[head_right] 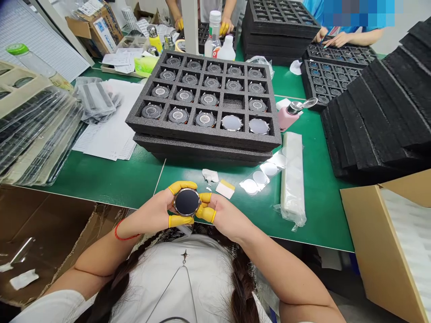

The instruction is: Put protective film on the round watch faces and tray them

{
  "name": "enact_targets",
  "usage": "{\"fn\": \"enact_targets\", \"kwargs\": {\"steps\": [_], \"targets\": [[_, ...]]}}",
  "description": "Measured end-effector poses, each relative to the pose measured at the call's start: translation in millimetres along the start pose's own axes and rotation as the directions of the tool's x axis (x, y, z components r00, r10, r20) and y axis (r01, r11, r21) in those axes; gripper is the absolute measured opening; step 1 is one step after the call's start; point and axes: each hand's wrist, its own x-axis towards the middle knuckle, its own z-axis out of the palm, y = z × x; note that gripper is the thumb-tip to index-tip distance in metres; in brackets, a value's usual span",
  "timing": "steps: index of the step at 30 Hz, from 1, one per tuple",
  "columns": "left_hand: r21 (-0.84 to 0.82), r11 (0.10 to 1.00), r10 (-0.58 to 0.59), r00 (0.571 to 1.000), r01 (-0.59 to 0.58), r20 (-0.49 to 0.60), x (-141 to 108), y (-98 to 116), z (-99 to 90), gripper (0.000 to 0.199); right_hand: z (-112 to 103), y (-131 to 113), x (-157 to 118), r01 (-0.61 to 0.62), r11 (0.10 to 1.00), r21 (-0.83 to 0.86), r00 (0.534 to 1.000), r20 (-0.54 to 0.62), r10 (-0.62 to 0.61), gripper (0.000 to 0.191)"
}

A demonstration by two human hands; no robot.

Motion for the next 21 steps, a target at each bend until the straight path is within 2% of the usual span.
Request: {"fn": "enact_targets", "kwargs": {"steps": [4, 8, 15, 21], "targets": [[-0.013, 1.000, 0.027, 0.999, -0.027, -0.029, 0.0, -2.0, -1.1, 0.064, -4.2, -0.2, -1.1, 0.014, 0.998, -0.053, 1.000, 0.019, -0.013, 0.041], [0.073, 0.996, 0.060, 0.997, -0.057, -0.045, 0.7, -3.6, -1.5, 0.061, -5.9, 0.7, 1.7, 0.048, 0.992, -0.114, 0.997, -0.048, -0.054, 0.038], [0.138, 0.985, 0.106, 0.993, -0.099, -0.045, 2.5, -2.4, -4.5, 0.060, -6.6, -4.1, 7.4, 0.076, 0.983, -0.170, 0.997, 0.017, -0.074, 0.035], [0.171, 0.976, 0.147, 0.986, -0.132, -0.075, 2.3, -3.9, -8.0, 0.058, -0.8, -2.0, 14.2, 0.120, 0.983, -0.136, 0.993, -0.006, -0.122, 0.033]]}}
